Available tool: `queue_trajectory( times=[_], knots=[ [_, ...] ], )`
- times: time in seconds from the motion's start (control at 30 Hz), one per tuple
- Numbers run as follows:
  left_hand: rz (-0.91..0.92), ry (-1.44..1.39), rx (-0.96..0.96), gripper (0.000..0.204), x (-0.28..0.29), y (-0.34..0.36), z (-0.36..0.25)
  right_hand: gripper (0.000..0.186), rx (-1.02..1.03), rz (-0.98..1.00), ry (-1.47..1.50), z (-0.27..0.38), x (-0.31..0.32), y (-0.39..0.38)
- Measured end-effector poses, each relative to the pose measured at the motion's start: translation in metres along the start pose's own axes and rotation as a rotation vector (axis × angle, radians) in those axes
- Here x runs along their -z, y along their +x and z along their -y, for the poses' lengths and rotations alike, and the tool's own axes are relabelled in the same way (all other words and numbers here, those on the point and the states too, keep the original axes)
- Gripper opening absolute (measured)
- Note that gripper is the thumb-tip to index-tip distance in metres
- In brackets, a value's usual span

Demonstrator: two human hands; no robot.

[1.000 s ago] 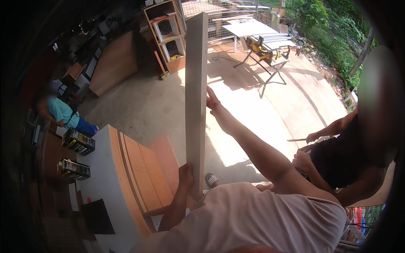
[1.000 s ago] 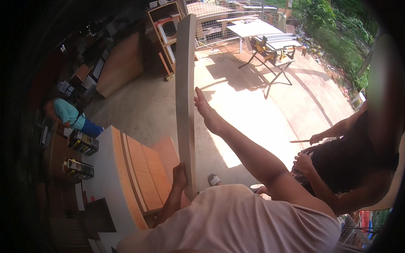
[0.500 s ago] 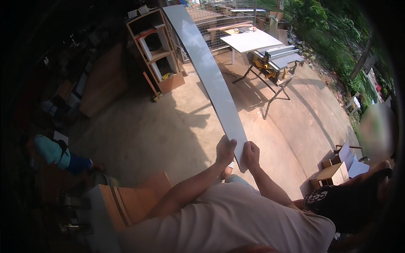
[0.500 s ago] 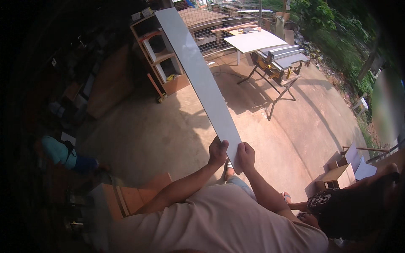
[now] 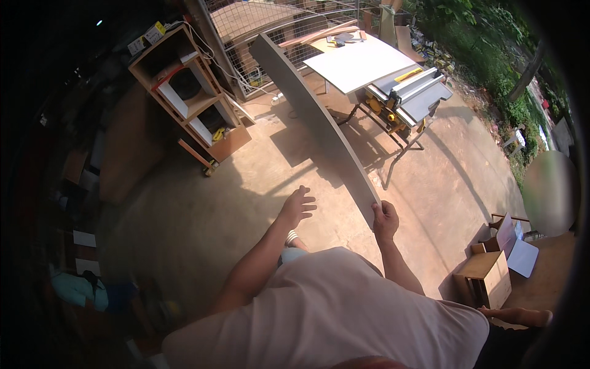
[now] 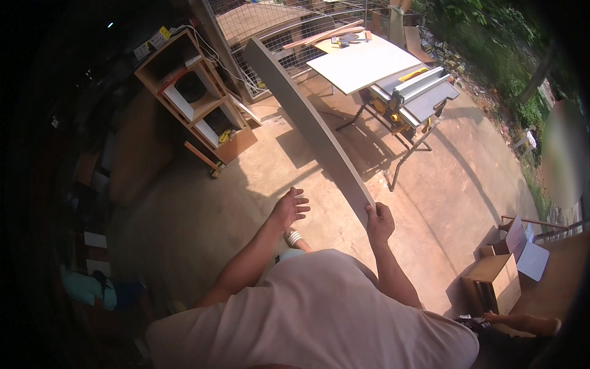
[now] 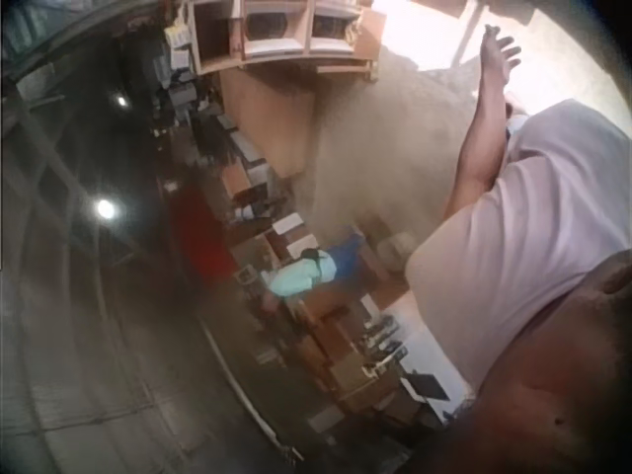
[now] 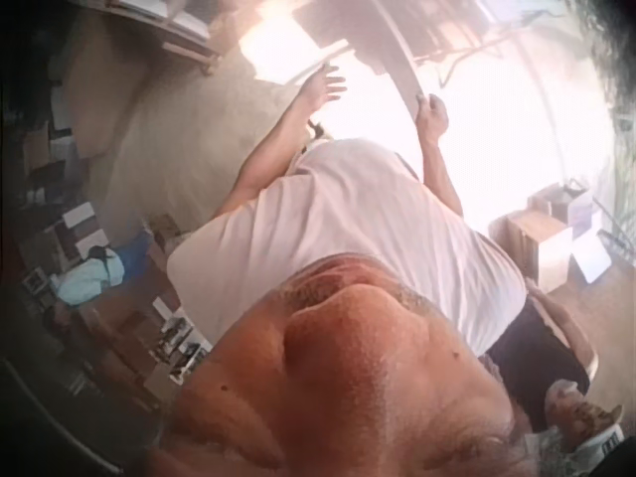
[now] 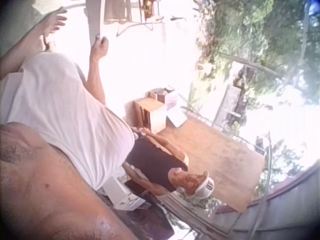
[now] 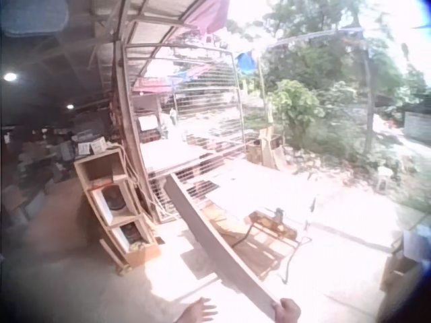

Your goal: The person selects a long white wooden plank from a pile, carries it to a table saw, and cuts it into smaller pieces. They then measure and mark the cut pieces before placing them on a workbench.

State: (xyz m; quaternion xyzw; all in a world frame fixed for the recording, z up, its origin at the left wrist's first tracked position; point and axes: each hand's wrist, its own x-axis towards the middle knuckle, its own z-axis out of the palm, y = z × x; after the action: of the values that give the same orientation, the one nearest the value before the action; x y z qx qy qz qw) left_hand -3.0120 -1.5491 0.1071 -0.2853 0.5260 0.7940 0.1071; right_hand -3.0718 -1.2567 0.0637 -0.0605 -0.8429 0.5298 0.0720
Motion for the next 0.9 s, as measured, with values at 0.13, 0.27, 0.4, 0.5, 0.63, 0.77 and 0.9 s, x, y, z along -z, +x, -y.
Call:
queue_trajectory(
  times=[0.13,0.27,0.4,0.5,0.63,0.77,0.9],
  knots=[
    [0.111,0.062,0.054,0.064,0.031,0.117,-0.050,0.026,-0.010,-0.057,-0.023,0.004,-0.053,0.061],
    [0.011,0.119,0.272,0.063,0.095,0.243,-0.103,0.025,0.042,-0.230,-0.228,0.020,-0.101,0.125],
    [0.055,0.248,0.351,0.064,0.132,0.358,-0.150,0.023,0.120,-0.358,-0.427,0.046,-0.123,0.166],
    [0.052,0.297,0.391,0.064,0.125,0.426,-0.196,0.021,0.054,-0.384,-0.462,0.067,-0.142,0.182],
    [0.086,0.239,0.381,0.073,0.107,0.516,-0.258,0.021,-0.253,-0.419,-0.315,0.073,-0.186,0.217],
    [0.058,0.214,0.408,0.070,0.082,0.610,-0.301,0.035,-0.328,-0.414,-0.151,0.033,-0.218,0.266],
    [-0.122,0.358,0.406,0.076,0.047,0.668,-0.339,0.049,-0.554,-0.382,-0.031,0.018,-0.244,0.315]
  ],
)
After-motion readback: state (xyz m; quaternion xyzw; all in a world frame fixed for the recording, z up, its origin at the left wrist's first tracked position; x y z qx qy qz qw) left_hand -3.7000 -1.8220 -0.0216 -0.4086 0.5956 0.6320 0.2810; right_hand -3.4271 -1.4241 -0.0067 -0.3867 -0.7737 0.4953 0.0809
